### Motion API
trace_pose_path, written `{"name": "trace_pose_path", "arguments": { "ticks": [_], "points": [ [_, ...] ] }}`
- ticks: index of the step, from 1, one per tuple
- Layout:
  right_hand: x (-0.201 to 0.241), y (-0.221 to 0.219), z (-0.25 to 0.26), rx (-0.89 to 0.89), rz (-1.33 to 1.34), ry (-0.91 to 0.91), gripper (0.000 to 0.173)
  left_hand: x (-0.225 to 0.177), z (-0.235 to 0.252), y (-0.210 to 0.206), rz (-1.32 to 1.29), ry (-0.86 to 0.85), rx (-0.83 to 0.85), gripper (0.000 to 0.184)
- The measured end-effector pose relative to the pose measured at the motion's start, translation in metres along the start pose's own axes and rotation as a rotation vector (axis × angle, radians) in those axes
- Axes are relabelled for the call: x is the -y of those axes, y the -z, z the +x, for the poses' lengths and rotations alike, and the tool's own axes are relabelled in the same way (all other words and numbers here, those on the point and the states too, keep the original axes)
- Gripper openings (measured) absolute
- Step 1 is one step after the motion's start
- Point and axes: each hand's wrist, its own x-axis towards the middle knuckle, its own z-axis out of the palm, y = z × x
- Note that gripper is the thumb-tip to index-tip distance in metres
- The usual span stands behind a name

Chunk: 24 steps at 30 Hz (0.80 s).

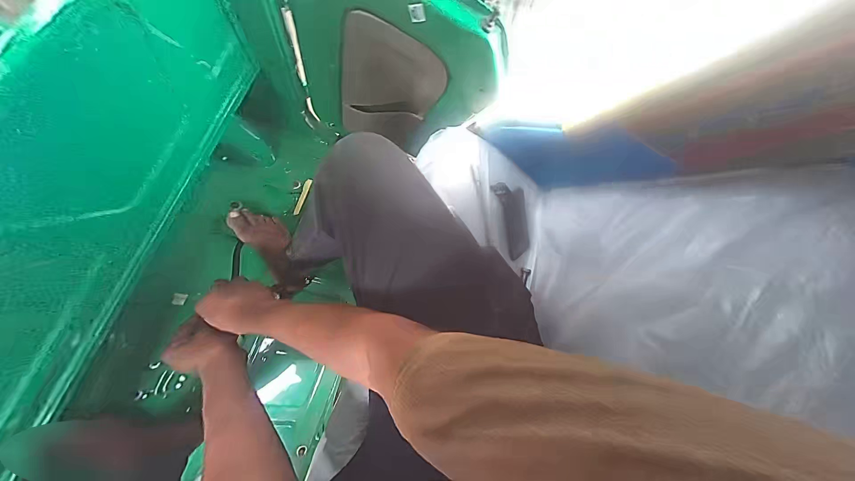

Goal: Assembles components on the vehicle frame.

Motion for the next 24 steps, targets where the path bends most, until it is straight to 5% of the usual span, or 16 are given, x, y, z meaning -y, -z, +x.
{"name": "trace_pose_path", "arguments": {
  "ticks": [1, 3, 15, 24],
  "points": [
    [-0.016, -0.045, 0.053, -0.224, -0.059, 0.056, 0.033, 0.005, 0.003, -0.001, -0.032, 0.019, -0.033, 0.029],
    [-0.025, -0.063, 0.105, -0.173, -0.174, 0.094, 0.032, 0.006, 0.002, -0.005, -0.143, 0.032, -0.057, 0.023],
    [-0.015, -0.027, 0.104, -0.01, -0.051, -0.002, 0.032, -0.026, -0.013, -0.003, -0.101, 0.103, 0.124, 0.034],
    [-0.005, -0.004, 0.114, 0.13, 0.336, -0.041, 0.025, 0.005, 0.001, -0.007, -0.652, 0.065, 0.247, 0.016]
  ]
}}
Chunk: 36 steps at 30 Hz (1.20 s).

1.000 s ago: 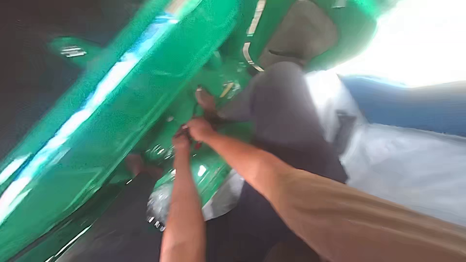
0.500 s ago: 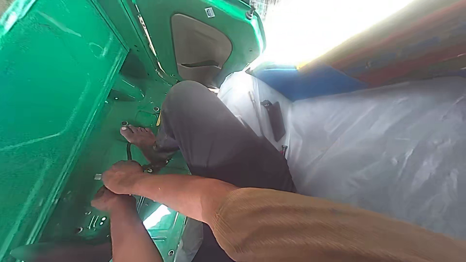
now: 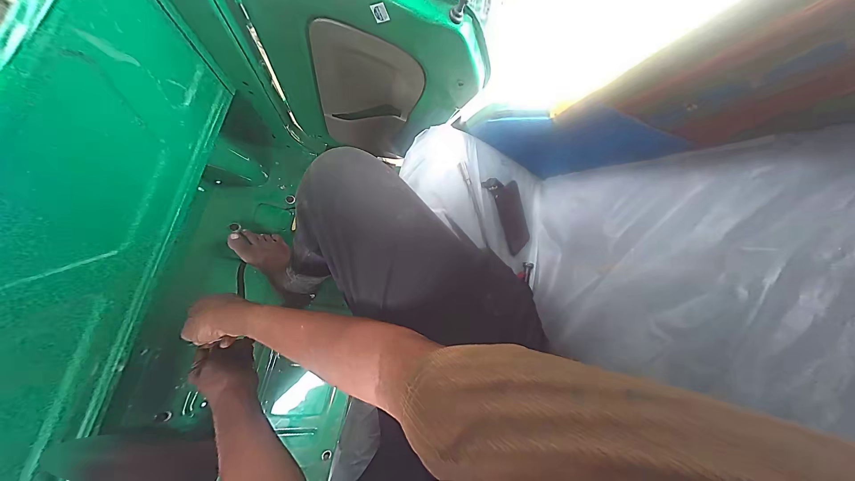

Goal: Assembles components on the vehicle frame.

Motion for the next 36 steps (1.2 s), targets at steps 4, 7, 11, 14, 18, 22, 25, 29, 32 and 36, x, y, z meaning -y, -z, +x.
{"name": "trace_pose_path", "arguments": {
  "ticks": [4, 7, 11, 14, 18, 22, 25, 29, 32, 36],
  "points": [
    [-0.006, -0.003, 0.019, -0.013, 0.028, -0.005, 0.022, 0.0, -0.004, 0.006, 0.102, -0.008, 0.041, 0.016],
    [-0.025, -0.013, 0.04, -0.075, -0.077, 0.068, 0.025, 0.003, -0.009, 0.009, 0.284, -0.017, -0.025, 0.015],
    [-0.041, -0.018, 0.041, -0.093, -0.204, 0.126, 0.031, -0.01, -0.015, 0.007, 0.869, 0.014, -0.2, 0.021],
    [-0.049, -0.024, 0.04, -0.123, -0.2, 0.157, 0.034, -0.015, -0.014, -0.004, 1.105, 0.004, -0.311, 0.031],
    [-0.05, -0.03, 0.041, -0.146, -0.21, 0.139, 0.027, -0.017, -0.014, -0.014, 1.122, -0.108, -0.373, 0.062],
    [-0.052, -0.033, 0.044, -0.159, -0.21, 0.124, 0.032, -0.024, -0.017, -0.015, 1.206, -0.083, -0.332, 0.059],
    [-0.057, -0.037, 0.043, -0.138, -0.24, 0.157, 0.047, -0.017, -0.012, -0.007, 1.271, -0.026, -0.319, 0.051],
    [-0.059, -0.042, 0.04, -0.066, -0.27, 0.2, 0.057, -0.016, -0.013, -0.001, 1.396, -0.02, -0.188, 0.044],
    [-0.062, -0.05, 0.035, -0.138, -0.27, 0.147, 0.063, -0.024, -0.02, -0.006, 1.454, 0.004, -0.103, 0.038],
    [-0.07, -0.046, 0.029, -0.097, -0.307, 0.106, 0.047, -0.017, -0.009, -0.005, 1.572, 0.063, -0.072, 0.035]
  ]
}}
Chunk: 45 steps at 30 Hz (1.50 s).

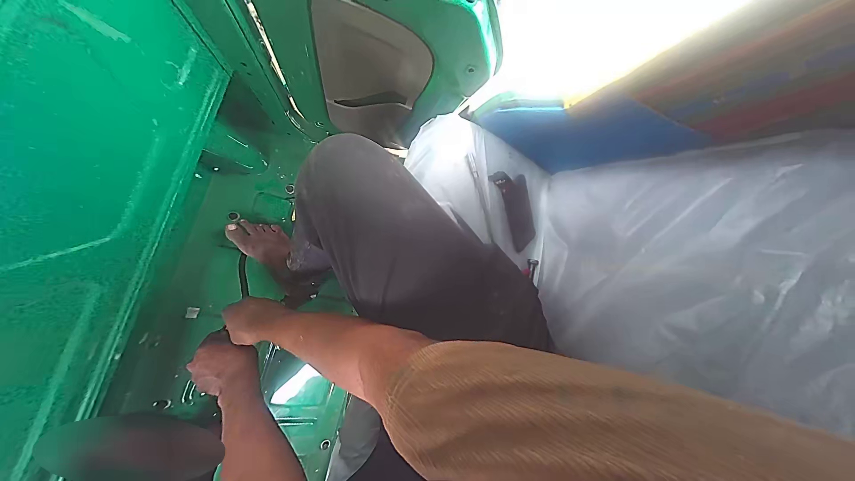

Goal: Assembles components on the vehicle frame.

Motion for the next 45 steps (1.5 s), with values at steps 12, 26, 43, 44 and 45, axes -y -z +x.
{"name": "trace_pose_path", "arguments": {
  "ticks": [12, 26, 43, 44, 45],
  "points": [
    [0.104, 0.125, -0.103, 0.007, -0.499, 0.151, 0.041, 0.015, 0.018, -0.007, -0.241, 0.067, -0.129, 0.047],
    [-0.154, 0.291, -0.48, -0.594, -0.273, -0.704, 0.081, 0.04, 0.026, -0.035, -1.561, 0.251, 0.382, 0.04],
    [-0.224, 0.191, -0.447, -0.883, -0.088, -0.628, 0.073, 0.029, 0.015, -0.022, -1.938, 0.402, 0.281, 0.034],
    [-0.226, 0.19, -0.446, -0.89, -0.127, -0.641, 0.071, 0.028, 0.017, -0.023, -1.959, 0.415, 0.29, 0.035],
    [-0.227, 0.19, -0.445, -0.895, -0.172, -0.656, 0.069, 0.024, 0.019, -0.022, -1.977, 0.408, 0.31, 0.035]
  ]
}}
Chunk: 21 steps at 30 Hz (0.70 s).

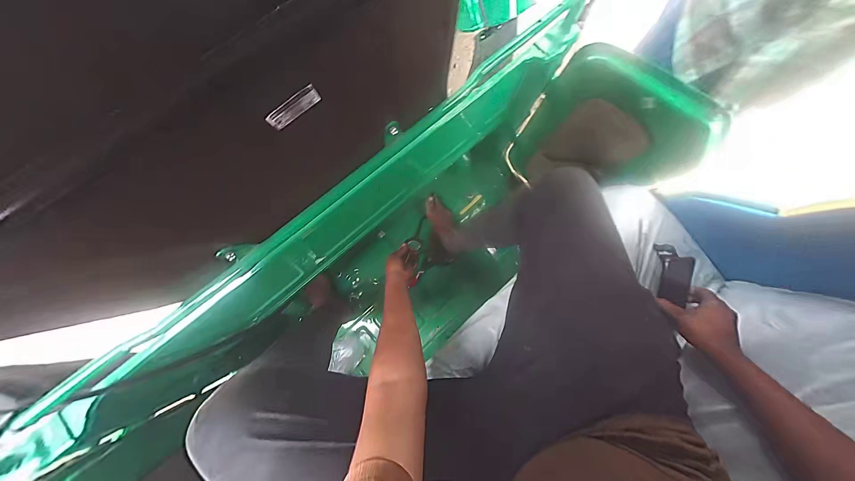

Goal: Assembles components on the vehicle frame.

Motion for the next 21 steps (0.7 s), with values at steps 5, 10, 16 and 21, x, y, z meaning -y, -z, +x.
{"name": "trace_pose_path", "arguments": {
  "ticks": [5, 10, 16, 21],
  "points": [
    [-0.005, 0.011, 0.012, 0.105, -0.155, 0.046, 0.066, 0.0, -0.001, -0.005, -0.051, 0.01, 0.096, 0.035],
    [0.111, 0.112, 0.029, 0.418, -0.628, 0.138, 0.057, 0.004, -0.001, -0.003, -0.135, -0.026, 0.097, 0.033],
    [0.344, 0.052, -0.04, 0.129, -0.097, 0.923, 0.036, 0.011, 0.006, -0.01, -0.134, -0.016, 0.023, 0.04],
    [0.456, -0.188, -0.036, 0.748, -0.374, 1.114, 0.046, 0.01, 0.003, -0.01, -0.111, 0.008, -0.012, 0.039]
  ]
}}
